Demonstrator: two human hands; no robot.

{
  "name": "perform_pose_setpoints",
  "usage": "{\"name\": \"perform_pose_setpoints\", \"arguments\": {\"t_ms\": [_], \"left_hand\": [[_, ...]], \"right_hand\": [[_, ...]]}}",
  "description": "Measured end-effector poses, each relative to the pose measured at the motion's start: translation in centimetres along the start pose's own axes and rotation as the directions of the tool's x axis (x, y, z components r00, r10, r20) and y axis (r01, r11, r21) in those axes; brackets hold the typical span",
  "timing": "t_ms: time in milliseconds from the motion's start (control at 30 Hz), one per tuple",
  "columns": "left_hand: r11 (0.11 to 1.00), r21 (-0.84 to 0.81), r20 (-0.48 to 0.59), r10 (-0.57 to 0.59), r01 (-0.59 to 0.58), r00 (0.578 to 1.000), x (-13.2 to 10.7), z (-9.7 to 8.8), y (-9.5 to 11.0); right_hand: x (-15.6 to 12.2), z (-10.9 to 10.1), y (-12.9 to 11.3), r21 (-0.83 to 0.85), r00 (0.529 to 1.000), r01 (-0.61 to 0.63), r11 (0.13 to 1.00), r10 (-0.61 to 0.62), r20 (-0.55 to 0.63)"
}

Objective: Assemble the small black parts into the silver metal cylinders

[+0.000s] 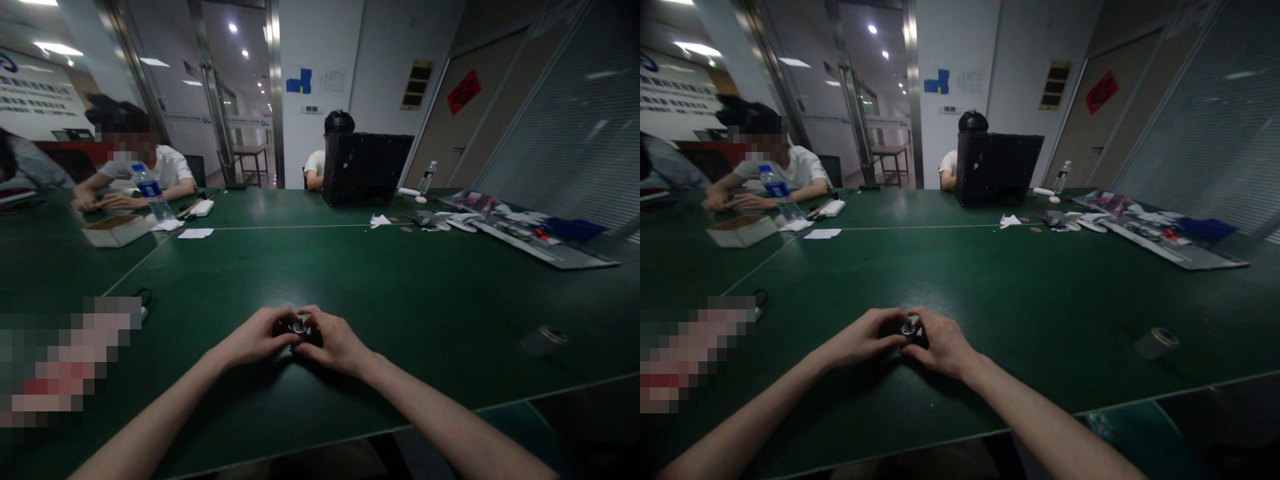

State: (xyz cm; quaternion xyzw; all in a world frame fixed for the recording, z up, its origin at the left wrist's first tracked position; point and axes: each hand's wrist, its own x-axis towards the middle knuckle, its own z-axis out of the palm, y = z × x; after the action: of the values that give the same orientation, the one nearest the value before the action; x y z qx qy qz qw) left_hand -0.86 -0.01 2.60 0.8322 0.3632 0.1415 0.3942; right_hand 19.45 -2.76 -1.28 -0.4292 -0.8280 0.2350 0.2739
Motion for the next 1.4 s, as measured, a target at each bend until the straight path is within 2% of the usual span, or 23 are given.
{"name": "perform_pose_setpoints", "arguments": {"t_ms": [233,400,600,867,1133,1400], "left_hand": [[1.0,0.006,-0.001,-0.024,0.024,1.0,0.0,-0.1,0.2],[0.999,-0.01,-0.005,-0.034,0.034,0.999,0.0,-0.2,0.0],[0.997,-0.07,0.018,-0.034,0.035,0.999,0.0,-0.4,0.3],[0.999,-0.037,0.002,-0.01,0.01,1.0,0.1,-0.2,-0.3],[0.998,-0.061,0.019,-0.022,0.023,1.0,0.0,-0.4,0.7],[0.998,-0.062,0.026,-0.013,0.014,1.0,0.0,-0.4,0.8]], "right_hand": [[0.0,0.0,0.0,-0.007,0.999,0.028,1.0,-0.027,0.02],[0.0,0.1,0.0,-0.001,0.999,0.047,0.999,-0.047,-0.013],[0.0,0.0,-0.2,0.034,0.999,0.033,0.999,-0.032,-0.021],[0.0,-0.1,0.1,0.092,0.999,0.031,0.995,-0.029,-0.023],[0.0,-0.5,-0.4,0.154,0.999,0.034,0.987,-0.033,-0.013],[0.0,-0.6,-0.4,0.147,1.0,0.019,0.989,-0.019,-0.002]]}}
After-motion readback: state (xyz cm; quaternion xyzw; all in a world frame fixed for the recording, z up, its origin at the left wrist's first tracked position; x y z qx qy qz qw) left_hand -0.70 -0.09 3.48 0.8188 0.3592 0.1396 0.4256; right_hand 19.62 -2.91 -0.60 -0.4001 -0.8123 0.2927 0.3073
